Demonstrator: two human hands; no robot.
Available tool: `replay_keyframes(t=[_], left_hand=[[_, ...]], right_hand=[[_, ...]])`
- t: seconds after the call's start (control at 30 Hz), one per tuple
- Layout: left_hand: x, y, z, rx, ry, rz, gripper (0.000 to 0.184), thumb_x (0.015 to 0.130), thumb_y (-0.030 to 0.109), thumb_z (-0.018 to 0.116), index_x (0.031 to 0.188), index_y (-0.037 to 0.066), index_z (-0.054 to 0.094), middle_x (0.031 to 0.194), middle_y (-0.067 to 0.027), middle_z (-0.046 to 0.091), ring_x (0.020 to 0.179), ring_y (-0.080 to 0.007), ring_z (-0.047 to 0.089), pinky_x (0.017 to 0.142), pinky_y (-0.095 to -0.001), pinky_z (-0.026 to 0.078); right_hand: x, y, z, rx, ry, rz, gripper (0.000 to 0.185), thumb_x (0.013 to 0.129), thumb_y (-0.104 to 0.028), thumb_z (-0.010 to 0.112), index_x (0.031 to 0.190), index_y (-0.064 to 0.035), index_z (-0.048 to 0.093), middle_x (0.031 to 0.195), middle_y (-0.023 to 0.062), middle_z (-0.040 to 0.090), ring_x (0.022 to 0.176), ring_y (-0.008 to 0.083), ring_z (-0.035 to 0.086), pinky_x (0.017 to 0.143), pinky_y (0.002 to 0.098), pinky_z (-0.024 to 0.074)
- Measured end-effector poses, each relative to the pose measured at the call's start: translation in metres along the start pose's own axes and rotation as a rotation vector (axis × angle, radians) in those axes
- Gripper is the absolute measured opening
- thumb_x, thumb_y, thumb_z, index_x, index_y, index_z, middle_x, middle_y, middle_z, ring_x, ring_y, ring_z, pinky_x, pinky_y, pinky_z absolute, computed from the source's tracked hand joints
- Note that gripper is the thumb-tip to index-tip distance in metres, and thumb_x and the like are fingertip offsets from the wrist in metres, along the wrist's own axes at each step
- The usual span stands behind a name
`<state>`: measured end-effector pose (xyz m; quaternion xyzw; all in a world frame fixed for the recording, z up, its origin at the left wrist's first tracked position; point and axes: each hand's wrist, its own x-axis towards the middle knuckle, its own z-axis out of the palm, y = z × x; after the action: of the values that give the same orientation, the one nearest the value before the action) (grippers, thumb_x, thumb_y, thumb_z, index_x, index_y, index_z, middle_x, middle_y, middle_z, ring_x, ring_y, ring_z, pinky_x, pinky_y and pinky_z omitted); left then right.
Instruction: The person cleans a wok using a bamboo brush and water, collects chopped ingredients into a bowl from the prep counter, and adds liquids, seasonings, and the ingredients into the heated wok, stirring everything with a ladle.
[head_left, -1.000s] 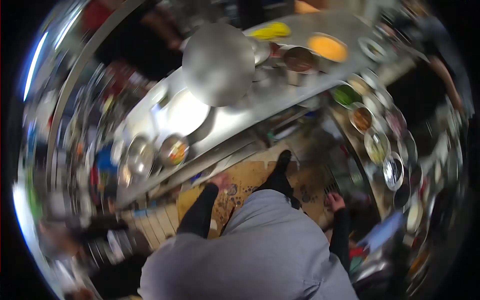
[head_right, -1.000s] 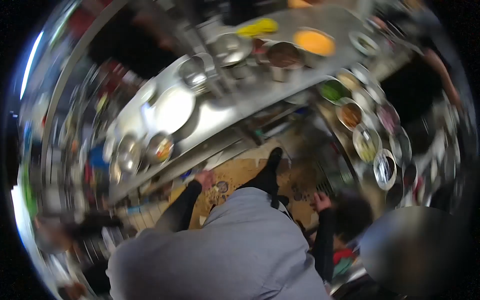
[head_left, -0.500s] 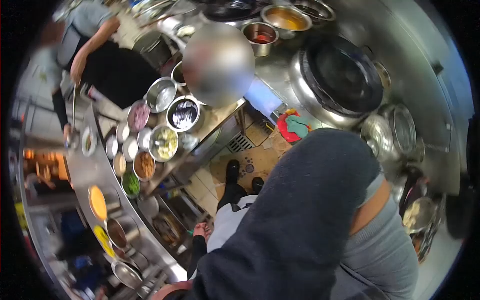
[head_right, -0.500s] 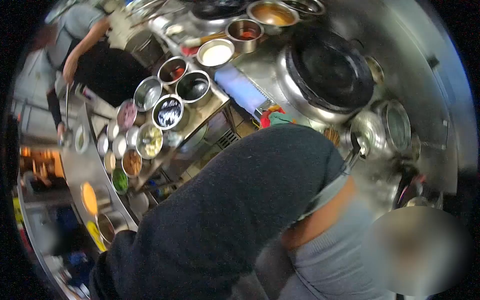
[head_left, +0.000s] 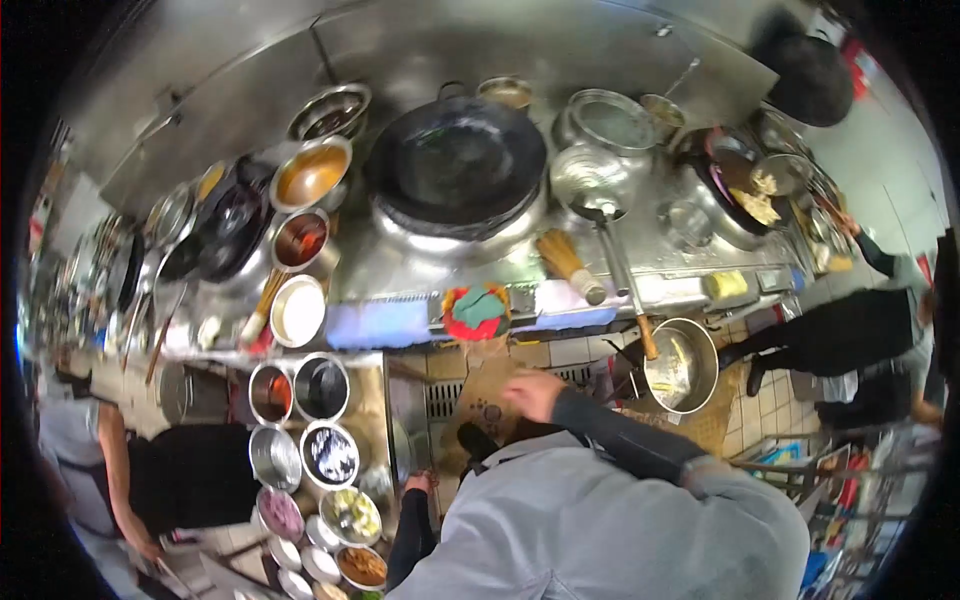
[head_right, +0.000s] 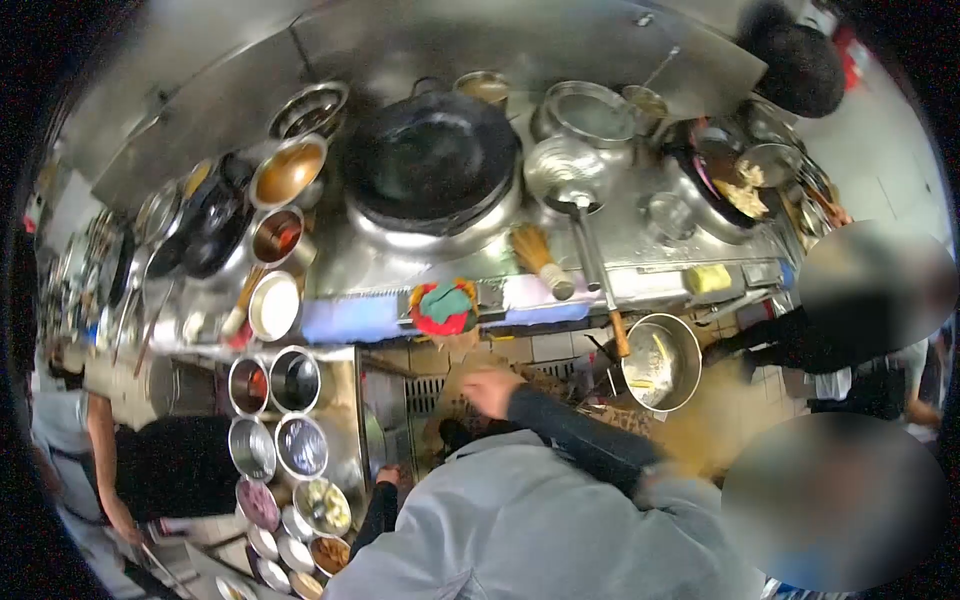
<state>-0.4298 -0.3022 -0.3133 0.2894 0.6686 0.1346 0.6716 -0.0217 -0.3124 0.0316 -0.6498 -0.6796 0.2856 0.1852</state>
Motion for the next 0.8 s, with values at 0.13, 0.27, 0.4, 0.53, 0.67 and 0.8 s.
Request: replay_keyframes(t=[0.13,0.27,0.4,0.53,0.67,0.8], left_hand=[[-0.065,0.13,0.05,0.53,-0.178,0.109,0.013,0.08,0.011,0.049,0.073,0.0,0.054,0.059,-0.0064,0.055,0.054,-0.0159,0.052,0.05,-0.0304,0.043],[0.025,0.117,0.05,0.637,-0.453,0.525,0.01,0.077,0.01,0.052,0.082,0.004,0.058,0.071,-0.0075,0.059,0.064,-0.016,0.055,0.059,-0.0294,0.045],[-0.049,0.183,0.101,1.061,-0.459,0.32,0.018,0.073,-0.002,0.045,0.084,0.009,0.055,0.068,-0.0043,0.057,0.05,-0.0156,0.051,0.043,-0.0281,0.042],[-0.032,0.181,0.112,0.581,-0.368,0.357,0.009,0.078,0.013,0.051,0.086,0.01,0.056,0.072,-0.0054,0.059,0.055,-0.0153,0.053,0.044,-0.0278,0.042],[-0.042,0.164,0.121,0.261,-0.3,0.445,0.01,0.079,0.017,0.053,0.086,0.01,0.056,0.076,-0.0059,0.058,0.06,-0.0177,0.055,0.048,-0.031,0.043],[-0.078,0.129,0.117,0.721,-0.144,0.315,0.018,0.073,0.019,0.061,0.087,0.009,0.055,0.085,-0.0076,0.057,0.072,-0.0249,0.057,0.057,-0.0388,0.045]], right_hand=[[-0.126,0.076,-0.047,0.083,0.737,0.515,0.016,0.076,-0.02,0.055,0.082,-0.0051,0.058,0.076,0.0156,0.056,0.075,0.0315,0.054,0.068,0.0376,0.0439],[-0.154,0.141,-0.067,-0.289,0.781,0.971,0.043,0.069,-0.027,0.063,0.102,-0.003,0.052,0.087,0.0207,0.054,0.083,0.0354,0.053,0.075,0.0397,0.043],[-0.112,0.221,-0.059,0.108,0.688,0.911,0.046,0.07,-0.029,0.061,0.105,-0.001,0.049,0.095,0.0223,0.055,0.089,0.0348,0.054,0.078,0.0394,0.043],[-0.085,0.176,-0.149,0.088,0.717,0.826,0.031,0.074,-0.024,0.057,0.093,-0.0001,0.052,0.079,0.0222,0.058,0.077,0.0369,0.056,0.071,0.0401,0.044],[-0.081,0.141,-0.193,1.903,0.485,0.307,0.012,0.085,-0.019,0.047,0.093,-0.0095,0.045,0.056,-0.0016,0.038,0.037,0.0079,0.036,0.033,0.0227,0.0301],[-0.026,0.156,-0.181,0.734,0.667,0.299,0.012,0.085,-0.016,0.046,0.096,-0.0118,0.04,0.057,-0.0006,0.04,0.036,0.0085,0.036,0.032,0.0231,0.0316]])
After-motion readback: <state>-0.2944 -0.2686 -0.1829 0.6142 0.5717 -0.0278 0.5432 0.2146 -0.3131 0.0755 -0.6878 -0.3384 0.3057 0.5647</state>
